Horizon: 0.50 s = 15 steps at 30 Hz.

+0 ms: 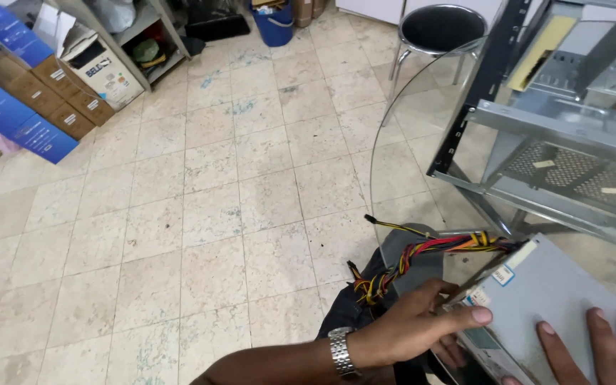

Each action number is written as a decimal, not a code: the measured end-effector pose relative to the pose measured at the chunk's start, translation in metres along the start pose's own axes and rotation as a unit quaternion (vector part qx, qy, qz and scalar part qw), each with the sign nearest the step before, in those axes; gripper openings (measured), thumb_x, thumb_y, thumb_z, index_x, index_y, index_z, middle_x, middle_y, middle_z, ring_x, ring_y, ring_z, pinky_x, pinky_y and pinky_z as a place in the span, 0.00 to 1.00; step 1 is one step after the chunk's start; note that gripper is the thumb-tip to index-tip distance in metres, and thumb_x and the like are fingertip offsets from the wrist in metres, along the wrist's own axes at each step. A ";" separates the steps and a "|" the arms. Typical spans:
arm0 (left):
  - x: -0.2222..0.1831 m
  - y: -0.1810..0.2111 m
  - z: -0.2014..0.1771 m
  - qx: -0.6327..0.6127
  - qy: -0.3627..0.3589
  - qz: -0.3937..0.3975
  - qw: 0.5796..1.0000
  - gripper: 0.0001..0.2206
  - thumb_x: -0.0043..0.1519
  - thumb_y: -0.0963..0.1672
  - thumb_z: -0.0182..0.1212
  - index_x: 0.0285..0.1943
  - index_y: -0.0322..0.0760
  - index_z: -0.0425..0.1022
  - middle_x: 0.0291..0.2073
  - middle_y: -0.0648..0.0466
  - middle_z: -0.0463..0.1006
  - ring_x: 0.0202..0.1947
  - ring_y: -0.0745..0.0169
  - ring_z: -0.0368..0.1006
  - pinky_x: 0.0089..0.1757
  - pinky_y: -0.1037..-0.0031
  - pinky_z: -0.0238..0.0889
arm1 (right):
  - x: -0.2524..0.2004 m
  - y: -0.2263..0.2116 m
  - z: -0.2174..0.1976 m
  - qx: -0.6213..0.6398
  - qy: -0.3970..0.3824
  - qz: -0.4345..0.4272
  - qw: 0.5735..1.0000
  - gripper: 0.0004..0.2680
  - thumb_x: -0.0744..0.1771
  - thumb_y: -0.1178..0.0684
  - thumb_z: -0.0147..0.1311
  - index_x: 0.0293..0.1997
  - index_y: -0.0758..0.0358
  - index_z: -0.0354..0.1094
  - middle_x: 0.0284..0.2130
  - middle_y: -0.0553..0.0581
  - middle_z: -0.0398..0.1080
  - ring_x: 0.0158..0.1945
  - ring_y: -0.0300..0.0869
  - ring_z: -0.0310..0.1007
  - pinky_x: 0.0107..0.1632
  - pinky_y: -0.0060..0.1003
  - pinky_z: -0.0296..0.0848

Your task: Disassembling a computer power supply unit, cleaning it, and reassembling the metal casing using a screwdriver.

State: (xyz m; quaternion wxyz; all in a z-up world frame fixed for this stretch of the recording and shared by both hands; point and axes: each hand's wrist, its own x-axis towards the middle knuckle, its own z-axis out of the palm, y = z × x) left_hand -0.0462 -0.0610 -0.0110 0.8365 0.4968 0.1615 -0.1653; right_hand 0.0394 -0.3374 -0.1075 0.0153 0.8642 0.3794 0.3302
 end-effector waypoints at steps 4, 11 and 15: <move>-0.022 0.035 0.002 0.353 0.009 0.004 0.935 0.33 0.54 0.62 0.50 0.59 0.39 0.69 0.37 0.49 0.82 0.28 0.57 0.80 0.30 0.70 0.70 | 0.030 -0.021 -0.054 0.104 -0.035 0.044 0.993 0.30 0.54 0.29 0.59 0.62 0.44 0.70 0.68 0.72 0.69 0.73 0.74 0.67 0.69 0.63 0.69; -0.008 0.024 -0.013 0.510 0.012 0.101 0.854 0.19 0.60 0.56 0.61 0.51 0.44 0.77 0.20 0.62 0.79 0.21 0.73 0.76 0.27 0.78 0.70 | 0.065 -0.025 -0.100 0.325 -0.089 0.037 0.941 0.25 0.66 0.44 0.61 0.72 0.48 0.57 0.77 0.67 0.42 0.81 0.72 0.36 0.75 0.69 0.49; -0.006 0.017 -0.017 0.534 0.006 0.087 0.841 0.17 0.60 0.55 0.64 0.47 0.44 0.79 0.16 0.61 0.75 0.15 0.75 0.71 0.23 0.80 0.67 | 0.069 -0.017 -0.104 0.322 -0.113 0.052 0.939 0.23 0.68 0.42 0.57 0.72 0.49 0.57 0.76 0.69 0.42 0.80 0.71 0.36 0.75 0.67 0.50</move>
